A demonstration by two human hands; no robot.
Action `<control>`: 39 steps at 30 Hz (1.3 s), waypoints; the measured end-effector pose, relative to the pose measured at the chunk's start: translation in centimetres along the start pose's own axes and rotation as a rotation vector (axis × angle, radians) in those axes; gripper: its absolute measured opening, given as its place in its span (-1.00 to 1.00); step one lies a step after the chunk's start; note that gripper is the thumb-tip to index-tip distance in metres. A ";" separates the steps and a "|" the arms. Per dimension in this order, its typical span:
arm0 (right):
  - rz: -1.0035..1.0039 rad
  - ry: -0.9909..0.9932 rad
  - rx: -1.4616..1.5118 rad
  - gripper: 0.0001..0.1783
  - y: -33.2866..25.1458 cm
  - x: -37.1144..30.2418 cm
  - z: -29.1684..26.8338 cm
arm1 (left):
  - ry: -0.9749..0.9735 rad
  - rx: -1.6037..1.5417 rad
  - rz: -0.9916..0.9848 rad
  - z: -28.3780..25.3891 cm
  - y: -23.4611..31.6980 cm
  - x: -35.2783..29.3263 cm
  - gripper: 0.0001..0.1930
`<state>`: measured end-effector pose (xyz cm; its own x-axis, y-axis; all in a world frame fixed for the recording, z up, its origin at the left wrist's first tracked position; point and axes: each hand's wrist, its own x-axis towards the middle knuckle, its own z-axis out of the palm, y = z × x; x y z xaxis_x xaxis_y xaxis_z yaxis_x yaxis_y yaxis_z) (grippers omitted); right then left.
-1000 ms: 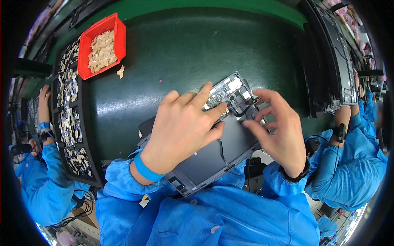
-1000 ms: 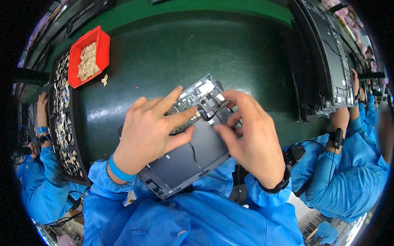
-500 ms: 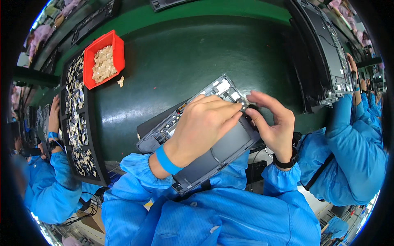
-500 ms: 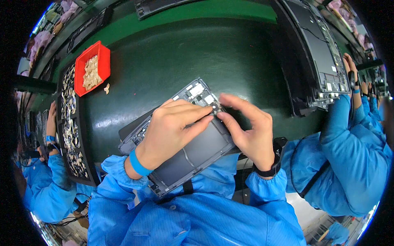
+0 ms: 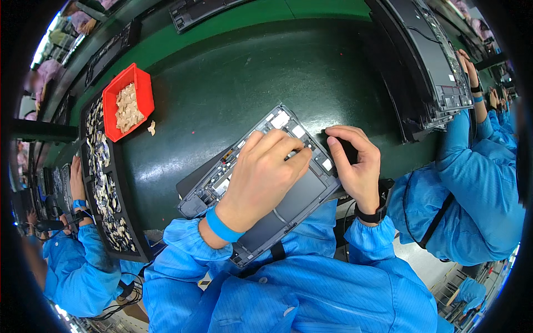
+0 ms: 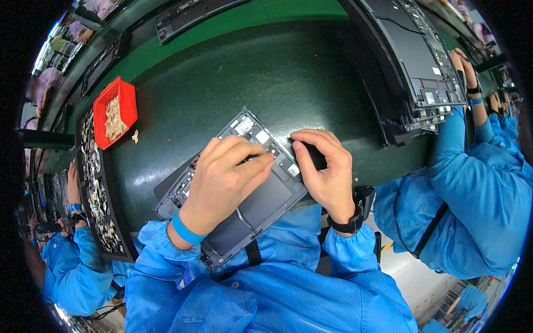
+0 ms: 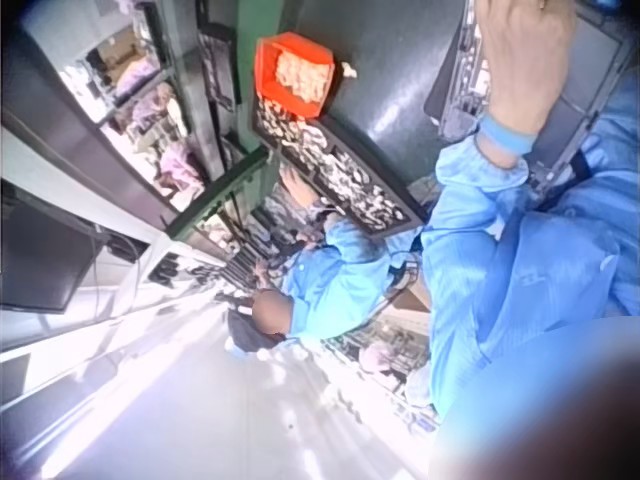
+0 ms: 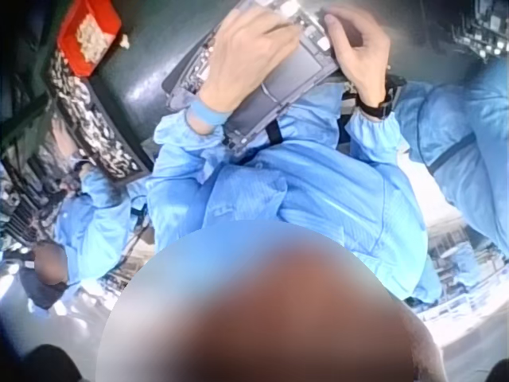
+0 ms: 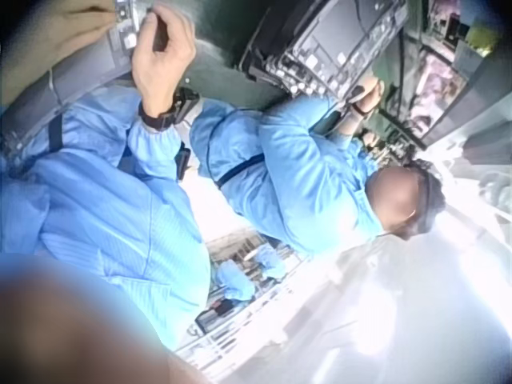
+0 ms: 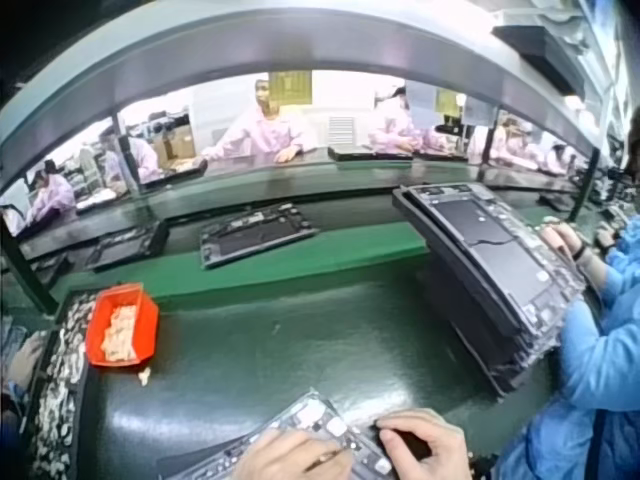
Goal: Assembling components and cables within an electronic device on a manufacturing assembly line.
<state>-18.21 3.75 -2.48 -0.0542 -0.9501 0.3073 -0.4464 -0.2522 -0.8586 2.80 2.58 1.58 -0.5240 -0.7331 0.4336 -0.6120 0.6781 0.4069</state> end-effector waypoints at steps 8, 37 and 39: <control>0.010 0.015 0.008 -0.83 0.1 -0.2 0.1 | 0.010 -0.079 -0.020 0.3 -0.2 -0.2 -0.82; -0.018 -0.141 -0.163 -0.83 -1.2 0.1 -0.3 | -0.075 -0.033 -0.119 0.3 0.9 0.0 -0.75; -0.051 -0.198 -0.225 -0.81 -1.6 0.2 -0.2 | -0.175 0.062 -0.171 -0.7 3.0 -0.4 -0.46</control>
<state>-17.67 3.98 -0.94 0.1388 -0.9602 0.2425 -0.6315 -0.2745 -0.7251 1.54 4.94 3.21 -0.5009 -0.8384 0.2149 -0.7330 0.5430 0.4098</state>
